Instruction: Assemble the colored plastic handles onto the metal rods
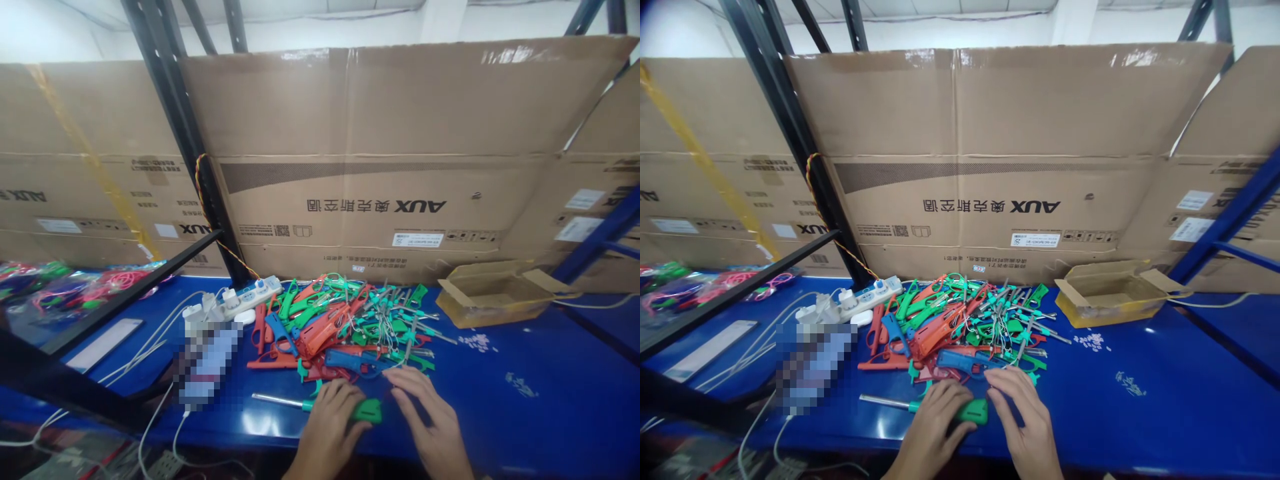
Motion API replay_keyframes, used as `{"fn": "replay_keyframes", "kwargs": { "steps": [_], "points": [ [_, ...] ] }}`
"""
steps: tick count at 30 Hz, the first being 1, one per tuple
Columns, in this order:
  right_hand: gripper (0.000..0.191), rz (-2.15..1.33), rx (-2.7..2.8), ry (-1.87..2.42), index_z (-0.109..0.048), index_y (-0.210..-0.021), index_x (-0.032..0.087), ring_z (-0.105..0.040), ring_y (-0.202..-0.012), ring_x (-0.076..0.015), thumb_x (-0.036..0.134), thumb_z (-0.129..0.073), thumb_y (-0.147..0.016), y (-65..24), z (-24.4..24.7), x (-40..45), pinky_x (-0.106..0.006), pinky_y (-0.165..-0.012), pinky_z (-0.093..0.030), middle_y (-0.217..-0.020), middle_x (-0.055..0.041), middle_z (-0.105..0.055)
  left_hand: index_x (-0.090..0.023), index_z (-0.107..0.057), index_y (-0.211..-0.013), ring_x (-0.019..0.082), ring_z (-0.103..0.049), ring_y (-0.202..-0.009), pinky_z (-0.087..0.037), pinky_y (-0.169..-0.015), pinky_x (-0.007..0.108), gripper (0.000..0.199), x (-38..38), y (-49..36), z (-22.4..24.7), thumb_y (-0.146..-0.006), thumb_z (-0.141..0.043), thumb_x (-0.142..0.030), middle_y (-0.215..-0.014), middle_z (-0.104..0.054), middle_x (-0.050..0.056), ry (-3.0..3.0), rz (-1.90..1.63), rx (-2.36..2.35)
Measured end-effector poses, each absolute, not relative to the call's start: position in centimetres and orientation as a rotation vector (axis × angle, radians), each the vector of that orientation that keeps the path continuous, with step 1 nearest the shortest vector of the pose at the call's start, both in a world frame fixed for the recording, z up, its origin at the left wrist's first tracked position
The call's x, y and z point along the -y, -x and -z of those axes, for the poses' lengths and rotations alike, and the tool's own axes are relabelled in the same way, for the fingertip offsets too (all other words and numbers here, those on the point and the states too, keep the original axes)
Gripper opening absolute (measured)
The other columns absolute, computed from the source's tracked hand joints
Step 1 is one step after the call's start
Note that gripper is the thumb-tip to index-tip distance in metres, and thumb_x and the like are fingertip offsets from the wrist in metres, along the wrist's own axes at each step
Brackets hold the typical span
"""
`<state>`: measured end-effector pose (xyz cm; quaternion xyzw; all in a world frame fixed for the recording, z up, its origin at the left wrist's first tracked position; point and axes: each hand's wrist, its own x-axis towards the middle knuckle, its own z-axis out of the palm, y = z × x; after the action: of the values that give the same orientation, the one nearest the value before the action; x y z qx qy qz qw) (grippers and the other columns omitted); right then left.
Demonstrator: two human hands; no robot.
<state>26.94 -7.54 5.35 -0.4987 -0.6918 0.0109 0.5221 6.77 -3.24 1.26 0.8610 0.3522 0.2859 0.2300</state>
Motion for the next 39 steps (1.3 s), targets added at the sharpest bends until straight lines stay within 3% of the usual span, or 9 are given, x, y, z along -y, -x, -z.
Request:
{"fn": "replay_keyframes", "kwargs": {
  "steps": [8,15,22,31,35,39],
  "points": [
    [0.026,-0.054,1.65,1.244,-0.068,-0.126,0.025,-0.074,-0.105,-0.0164,0.024,-0.057,-0.102,-26.73,-5.34,7.54,-0.023,-0.096,-0.058,-0.115,-0.0036,-0.077,-0.023,-0.062,-0.12,0.026,-0.059,-0.114,-0.045,-0.1,0.041,0.032,3.19,-6.73,-1.1,-0.091,-0.075,-0.027,-0.119,-0.071,0.004,-2.383,-0.753,-0.966],
    [0.017,-0.036,1.666,1.187,-0.075,-0.111,0.028,-0.076,-0.098,-0.0172,0.027,-0.063,-0.099,-26.85,-5.45,7.36,-0.023,-0.094,-0.059,-0.105,-0.0019,-0.078,-0.023,-0.063,-0.12,0.026,-0.06,-0.113,-0.047,-0.099,0.041,0.032,3.23,-6.69,-1.31,-0.091,-0.075,-0.027,-0.119,-0.071,0.005,-2.404,-0.759,-0.958],
    [0.028,-0.114,1.676,1.182,-0.072,-0.122,0.025,-0.074,-0.11,-0.0172,0.02,-0.053,-0.103,-26.86,-5.49,7.59,-0.022,-0.098,-0.057,-0.119,-0.0051,-0.077,-0.022,-0.064,-0.12,0.026,-0.061,-0.113,-0.048,-0.099,0.041,0.032,3.21,-6.74,-1.33,-0.091,-0.076,-0.025,-0.118,-0.071,0.005,-2.42,-0.759,-0.959],
    [0.023,-0.108,1.616,1.162,-0.073,-0.119,0.025,-0.078,-0.097,-0.018,0.024,-0.06,-0.1,-26.92,-5.22,7.52,-0.022,-0.091,-0.061,-0.108,-0.0052,-0.079,-0.02,-0.064,-0.12,0.027,-0.062,-0.113,-0.05,-0.099,0.042,0.03,3.07,-6.74,-1.37,-0.093,-0.074,-0.028,-0.117,-0.071,0.007,-2.454,-0.735,-0.958],
    [0.019,-0.097,1.651,1.158,-0.076,-0.111,0.025,-0.077,-0.097,-0.0167,0.024,-0.061,-0.1,-26.92,-5.34,7.68,-0.02,-0.092,-0.059,-0.107,-0.0047,-0.077,-0.02,-0.063,-0.122,0.027,-0.061,-0.114,-0.048,-0.101,0.044,0.03,3.07,-6.71,-1.31,-0.093,-0.073,-0.026,-0.119,-0.071,0.007,-2.451,-0.707,-0.963],
    [0.025,-0.096,1.696,1.161,-0.074,-0.119,0.025,-0.075,-0.104,-0.0157,0.019,-0.056,-0.102,-27.18,-5.31,7.88,-0.019,-0.095,-0.057,-0.113,-0.0053,-0.076,-0.02,-0.062,-0.122,0.028,-0.06,-0.115,-0.047,-0.102,0.045,0.031,2.93,-6.69,-1.02,-0.093,-0.073,-0.025,-0.12,-0.07,0.007,-2.45,-0.702,-0.938]
  ]
}}
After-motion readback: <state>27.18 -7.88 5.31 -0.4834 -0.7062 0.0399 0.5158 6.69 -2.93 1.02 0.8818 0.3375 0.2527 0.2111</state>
